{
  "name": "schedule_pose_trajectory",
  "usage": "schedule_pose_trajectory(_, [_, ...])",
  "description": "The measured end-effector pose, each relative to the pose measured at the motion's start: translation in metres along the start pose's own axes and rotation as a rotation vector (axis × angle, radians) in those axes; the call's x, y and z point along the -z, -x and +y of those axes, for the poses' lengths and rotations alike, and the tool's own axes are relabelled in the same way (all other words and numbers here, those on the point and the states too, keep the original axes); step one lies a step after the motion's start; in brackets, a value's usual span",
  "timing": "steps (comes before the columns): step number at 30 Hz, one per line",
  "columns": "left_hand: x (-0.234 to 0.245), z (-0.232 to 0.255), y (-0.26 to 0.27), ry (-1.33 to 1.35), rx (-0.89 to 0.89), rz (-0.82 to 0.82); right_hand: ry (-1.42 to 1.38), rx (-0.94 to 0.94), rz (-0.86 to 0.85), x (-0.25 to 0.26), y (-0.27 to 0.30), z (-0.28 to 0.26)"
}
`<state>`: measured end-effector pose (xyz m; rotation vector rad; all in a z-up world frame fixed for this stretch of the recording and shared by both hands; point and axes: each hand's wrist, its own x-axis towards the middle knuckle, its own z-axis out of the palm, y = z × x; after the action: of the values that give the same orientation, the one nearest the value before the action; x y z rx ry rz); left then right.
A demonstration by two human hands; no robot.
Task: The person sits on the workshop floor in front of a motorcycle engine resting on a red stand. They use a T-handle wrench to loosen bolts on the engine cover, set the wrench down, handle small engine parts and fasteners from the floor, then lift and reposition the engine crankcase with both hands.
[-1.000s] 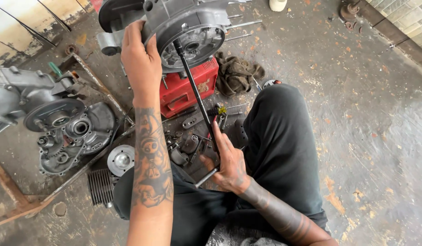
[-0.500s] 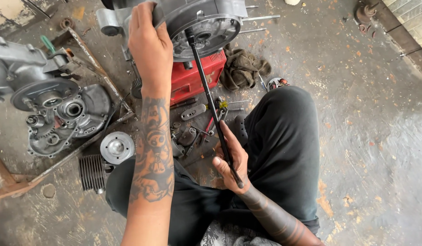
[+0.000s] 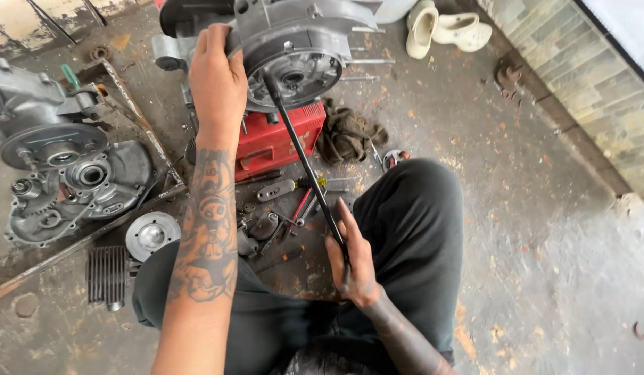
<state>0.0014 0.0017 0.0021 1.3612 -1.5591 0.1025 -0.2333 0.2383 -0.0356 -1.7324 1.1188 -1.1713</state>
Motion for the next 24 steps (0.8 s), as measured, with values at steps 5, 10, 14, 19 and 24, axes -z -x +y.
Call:
schedule_pose_trajectory(5, [0.017,-0.004,0.005,0.024,-0.066,-0.079,0.012,-0.087,-0.095,0.047,0.018,0.006])
schedule_pose_trajectory(10, [0.033,-0.005,0.019,0.052,-0.077,-0.185,0.089,-0.155,-0.220,0.092,-0.006,0.008])
schedule_pose_trajectory(14, [0.051,-0.006,0.036,-0.046,0.032,-0.218,0.223,-0.089,-0.409,0.108,-0.056,0.031])
schedule_pose_trajectory(19, [0.095,0.005,0.070,-0.157,0.141,-0.330,0.456,-0.094,-0.727,0.103,-0.140,0.066])
schedule_pose_trajectory(24, [0.124,0.020,0.105,-0.317,0.408,-0.685,0.654,0.462,-0.813,0.065,-0.186,0.147])
